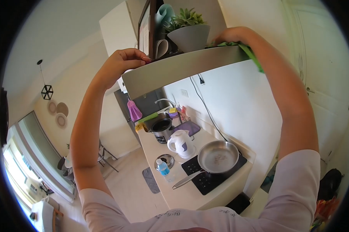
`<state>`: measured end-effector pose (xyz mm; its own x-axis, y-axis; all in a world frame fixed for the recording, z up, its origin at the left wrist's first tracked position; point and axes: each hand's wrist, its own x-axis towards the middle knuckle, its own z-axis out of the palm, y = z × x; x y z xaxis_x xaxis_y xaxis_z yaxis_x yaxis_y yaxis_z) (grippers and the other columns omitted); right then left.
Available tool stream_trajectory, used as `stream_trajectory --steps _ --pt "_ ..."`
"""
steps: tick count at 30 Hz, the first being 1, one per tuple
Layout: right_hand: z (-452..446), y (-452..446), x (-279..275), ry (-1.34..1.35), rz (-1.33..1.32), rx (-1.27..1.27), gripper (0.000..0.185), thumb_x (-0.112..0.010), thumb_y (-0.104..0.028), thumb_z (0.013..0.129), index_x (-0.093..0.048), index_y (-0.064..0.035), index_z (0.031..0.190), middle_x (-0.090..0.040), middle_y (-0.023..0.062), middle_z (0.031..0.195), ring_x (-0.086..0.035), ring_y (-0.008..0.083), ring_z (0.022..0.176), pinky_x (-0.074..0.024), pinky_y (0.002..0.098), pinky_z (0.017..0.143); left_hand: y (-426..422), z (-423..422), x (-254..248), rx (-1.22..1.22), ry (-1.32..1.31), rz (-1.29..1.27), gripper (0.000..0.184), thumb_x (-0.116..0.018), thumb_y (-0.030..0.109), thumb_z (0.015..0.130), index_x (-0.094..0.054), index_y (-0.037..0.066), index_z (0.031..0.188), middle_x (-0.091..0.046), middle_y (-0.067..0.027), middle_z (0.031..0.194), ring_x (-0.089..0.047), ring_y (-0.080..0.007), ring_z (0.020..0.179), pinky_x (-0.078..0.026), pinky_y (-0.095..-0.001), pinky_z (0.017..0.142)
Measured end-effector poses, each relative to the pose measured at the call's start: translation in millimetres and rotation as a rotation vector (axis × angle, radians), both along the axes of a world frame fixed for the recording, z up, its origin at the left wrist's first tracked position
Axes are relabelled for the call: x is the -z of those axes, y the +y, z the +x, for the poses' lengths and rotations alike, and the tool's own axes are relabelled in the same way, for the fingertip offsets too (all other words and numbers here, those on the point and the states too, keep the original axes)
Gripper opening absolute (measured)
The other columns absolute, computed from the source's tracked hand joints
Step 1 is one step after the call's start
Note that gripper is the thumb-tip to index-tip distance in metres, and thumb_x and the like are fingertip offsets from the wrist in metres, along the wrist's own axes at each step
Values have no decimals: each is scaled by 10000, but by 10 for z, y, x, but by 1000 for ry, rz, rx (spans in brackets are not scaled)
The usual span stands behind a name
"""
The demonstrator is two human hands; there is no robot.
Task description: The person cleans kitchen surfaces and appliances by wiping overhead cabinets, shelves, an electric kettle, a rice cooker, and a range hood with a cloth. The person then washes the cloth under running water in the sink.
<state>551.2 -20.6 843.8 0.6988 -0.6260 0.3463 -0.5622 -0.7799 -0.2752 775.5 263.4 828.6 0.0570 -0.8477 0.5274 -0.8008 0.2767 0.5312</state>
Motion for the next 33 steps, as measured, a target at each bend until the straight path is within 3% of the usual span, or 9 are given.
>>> stream_trajectory --steps 4,12,16,20,22,25,28,31,33 --pt "-41 -419 24 -60 96 105 462 -551 -439 823 -581 -250 1243 -456 104 1361 -436 255 1203 -320 382 998 39 -32 -8 -58 1 17 161 -645 112 787 -660 36 927 -669 -41 861 -609 -110 826 -435 -228 820" --pt "-16 -874 -40 -19 -11 213 518 -601 -445 781 -613 -117 1182 -536 144 1260 -505 283 1120 -365 389 966 178 -222 -127 -63 -82 -5 287 -537 122 746 -662 43 992 -646 -50 958 -565 -132 939 -362 -259 920" --pt "-26 -884 -54 72 -185 154 535 -615 -441 776 -612 -85 1176 -535 159 1264 -516 303 1130 -385 383 953 147 -350 -135 -194 -211 -36 251 -590 192 793 -664 52 986 -652 -42 930 -581 -126 921 -401 -252 871" --pt "139 -957 -77 27 -251 23 432 -616 -415 793 -667 -92 1074 -568 143 1219 -569 302 1051 -437 387 890 119 -378 -152 -241 -254 -67 241 -615 230 819 -667 48 967 -658 -42 907 -590 -116 890 -421 -242 833" --pt "311 -998 -58 110 -292 60 388 -623 -399 794 -682 -99 1033 -595 126 1183 -595 302 998 -461 381 854 55 -356 -134 -252 -262 -93 235 -618 229 825 -667 42 959 -660 -46 902 -592 -114 886 -423 -237 822" --pt "286 -1049 -65 -7 -388 117 344 -648 -380 795 -686 -116 1011 -643 98 1095 -622 297 902 -477 389 816 36 -400 -117 -286 -197 -87 236 -626 234 826 -668 39 953 -660 -50 900 -588 -107 882 -424 -235 802" --pt "183 -1111 -66 -505 -275 11 336 -631 -341 840 -655 -93 1066 -667 87 930 -623 204 743 -500 342 699 66 -444 -97 -320 -222 -100 238 -618 244 834 -670 42 948 -660 -42 890 -581 -103 865 -420 -234 780" --pt "100 -997 -29 -939 376 -225 303 -599 -308 872 -640 -52 1029 -649 43 837 -605 148 692 -498 302 606 96 -407 -92 -345 -293 -155 251 -609 271 843 -674 48 937 -658 -29 879 -569 -97 842 -418 -233 768" --pt "50 -985 -37 -1029 572 -296 282 -577 -299 887 -627 -38 983 -638 43 814 -606 149 679 -491 303 567 110 -381 -103 -347 -283 -144 263 -603 286 845 -675 51 937 -656 -22 874 -565 -95 834 -417 -231 762"
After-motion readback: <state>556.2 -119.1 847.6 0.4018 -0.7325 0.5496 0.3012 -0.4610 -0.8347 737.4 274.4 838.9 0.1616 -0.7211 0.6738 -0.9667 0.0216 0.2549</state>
